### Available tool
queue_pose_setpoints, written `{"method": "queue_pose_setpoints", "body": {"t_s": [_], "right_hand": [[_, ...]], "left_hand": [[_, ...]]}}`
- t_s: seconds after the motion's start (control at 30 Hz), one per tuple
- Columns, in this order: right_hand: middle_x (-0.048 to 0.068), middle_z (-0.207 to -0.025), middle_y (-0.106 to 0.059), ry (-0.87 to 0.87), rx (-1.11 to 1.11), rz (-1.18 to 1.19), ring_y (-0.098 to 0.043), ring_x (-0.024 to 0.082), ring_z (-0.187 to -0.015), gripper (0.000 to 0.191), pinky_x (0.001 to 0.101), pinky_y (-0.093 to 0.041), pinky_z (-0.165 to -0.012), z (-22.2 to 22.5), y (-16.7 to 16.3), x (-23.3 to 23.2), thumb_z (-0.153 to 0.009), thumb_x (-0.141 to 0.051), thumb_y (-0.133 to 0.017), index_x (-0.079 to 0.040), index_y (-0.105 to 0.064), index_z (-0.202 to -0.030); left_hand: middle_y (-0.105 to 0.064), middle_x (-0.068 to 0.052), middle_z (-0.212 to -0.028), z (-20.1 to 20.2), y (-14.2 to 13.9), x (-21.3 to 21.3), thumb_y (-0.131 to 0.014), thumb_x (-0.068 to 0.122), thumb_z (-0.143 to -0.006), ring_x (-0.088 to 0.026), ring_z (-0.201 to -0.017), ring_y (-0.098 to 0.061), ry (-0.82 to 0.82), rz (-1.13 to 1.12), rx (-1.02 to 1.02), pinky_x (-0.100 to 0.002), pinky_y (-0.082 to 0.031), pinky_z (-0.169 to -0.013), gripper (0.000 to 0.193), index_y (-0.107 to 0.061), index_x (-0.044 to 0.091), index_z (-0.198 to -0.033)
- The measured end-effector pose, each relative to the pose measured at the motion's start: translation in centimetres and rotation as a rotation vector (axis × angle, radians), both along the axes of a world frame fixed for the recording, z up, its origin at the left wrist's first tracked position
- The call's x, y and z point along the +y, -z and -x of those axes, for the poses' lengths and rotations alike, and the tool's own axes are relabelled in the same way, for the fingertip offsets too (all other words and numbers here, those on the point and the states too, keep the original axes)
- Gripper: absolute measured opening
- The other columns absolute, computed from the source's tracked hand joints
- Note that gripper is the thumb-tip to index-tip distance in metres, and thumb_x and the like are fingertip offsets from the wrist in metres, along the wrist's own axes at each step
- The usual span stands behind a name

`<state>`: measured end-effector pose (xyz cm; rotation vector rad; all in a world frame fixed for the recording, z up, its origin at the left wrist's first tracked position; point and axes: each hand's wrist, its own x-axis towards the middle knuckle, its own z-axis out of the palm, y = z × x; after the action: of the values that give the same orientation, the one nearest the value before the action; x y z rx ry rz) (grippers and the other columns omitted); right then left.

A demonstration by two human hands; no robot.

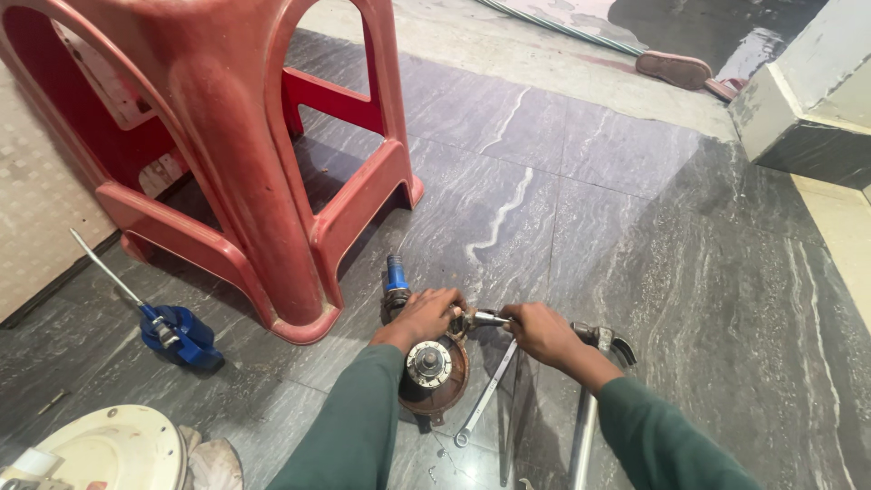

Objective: The person uses a hammer and wrenches to loosen and remove a bolt from a mechanical component on the floor. They then use a T-handle tool to further disassemble the part, separating a cylindrical section from the main body.

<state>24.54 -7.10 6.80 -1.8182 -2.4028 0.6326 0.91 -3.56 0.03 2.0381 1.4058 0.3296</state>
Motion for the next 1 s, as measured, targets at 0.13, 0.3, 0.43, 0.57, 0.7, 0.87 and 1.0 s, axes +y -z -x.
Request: {"method": "queue_pose_setpoints", "body": {"t_s": [0.13, 0.3, 0.43, 0.57, 0.7, 0.87, 1.0], "right_hand": [[0.016, -0.088, -0.073, -0.051, -0.065, -0.026, -0.069, 0.037, -0.088, 0.024, 0.0496, -0.052, -0.078, 1.7, -1.3, 0.5, -0.096, -0.029, -0.060, -0.019, -0.075, -0.113], [0.012, -0.088, -0.075, -0.059, -0.074, 0.021, -0.069, 0.035, -0.088, 0.025, 0.0479, -0.052, -0.079, 2.3, -1.2, 1.9, -0.095, -0.032, -0.060, -0.022, -0.077, -0.109], [0.012, -0.087, -0.075, -0.051, -0.011, 0.062, -0.071, 0.033, -0.085, 0.025, 0.0462, -0.052, -0.078, 1.3, 0.2, 2.8, -0.092, -0.033, -0.062, -0.023, -0.077, -0.109], [0.009, -0.081, -0.074, -0.134, 0.125, 0.117, -0.069, 0.026, -0.077, 0.026, 0.0428, -0.050, -0.072, 0.0, 2.5, 4.7, -0.090, -0.034, -0.064, -0.018, -0.079, -0.104], [0.004, -0.067, -0.063, -0.146, 0.292, 0.288, -0.055, 0.015, -0.065, 0.031, 0.0358, -0.045, -0.063, -0.8, 5.1, 6.1, -0.095, -0.032, -0.065, -0.005, -0.079, -0.092], [-0.003, -0.062, -0.058, -0.147, 0.374, 0.441, -0.051, 0.009, -0.058, 0.029, 0.0304, -0.042, -0.055, -1.7, 6.8, 7.7, -0.094, -0.029, -0.066, -0.004, -0.078, -0.086], [-0.004, -0.061, -0.056, -0.240, 0.464, 0.484, -0.046, 0.008, -0.057, 0.033, 0.0290, -0.037, -0.054, -1.7, 7.5, 8.9, -0.096, -0.027, -0.066, 0.000, -0.078, -0.082]], "left_hand": [[-0.061, -0.002, -0.132, 0.3, -0.5, -0.5, -0.047, 0.030, -0.102, -0.026, -0.134, -0.047, 0.040, -0.023, 0.010, -0.046, -0.028, -0.115, 0.028, -0.063, 0.026, -0.124], [-0.061, -0.003, -0.131, 0.4, -0.6, -0.7, -0.048, 0.031, -0.103, -0.027, -0.132, -0.048, 0.049, -0.054, -0.009, -0.047, -0.028, -0.114, 0.027, -0.062, 0.023, -0.124], [-0.061, -0.005, -0.130, 0.4, -0.8, -0.9, -0.049, 0.030, -0.103, -0.027, -0.132, -0.048, 0.046, -0.040, -0.035, -0.047, -0.028, -0.113, 0.027, -0.060, 0.021, -0.125], [-0.061, -0.005, -0.129, 0.4, -1.2, -1.1, -0.048, 0.029, -0.103, -0.026, -0.133, -0.048, 0.056, -0.011, -0.038, -0.046, -0.027, -0.114, 0.027, -0.063, 0.022, -0.124], [-0.060, -0.004, -0.132, 0.5, -1.1, -1.2, -0.049, 0.026, -0.102, -0.026, -0.134, -0.046, 0.073, -0.028, -0.037, -0.046, -0.026, -0.115, 0.028, -0.063, 0.022, -0.125], [-0.058, -0.005, -0.133, 0.5, -0.6, -1.2, -0.051, 0.027, -0.101, -0.026, -0.134, -0.045, 0.068, -0.015, -0.069, -0.046, -0.025, -0.115, 0.027, -0.062, 0.022, -0.125], [-0.059, -0.006, -0.130, 0.4, -1.4, -1.3, -0.061, 0.039, -0.096, -0.028, -0.135, -0.044, 0.067, -0.032, -0.048, -0.050, -0.024, -0.116, 0.031, -0.063, 0.020, -0.121]]}}
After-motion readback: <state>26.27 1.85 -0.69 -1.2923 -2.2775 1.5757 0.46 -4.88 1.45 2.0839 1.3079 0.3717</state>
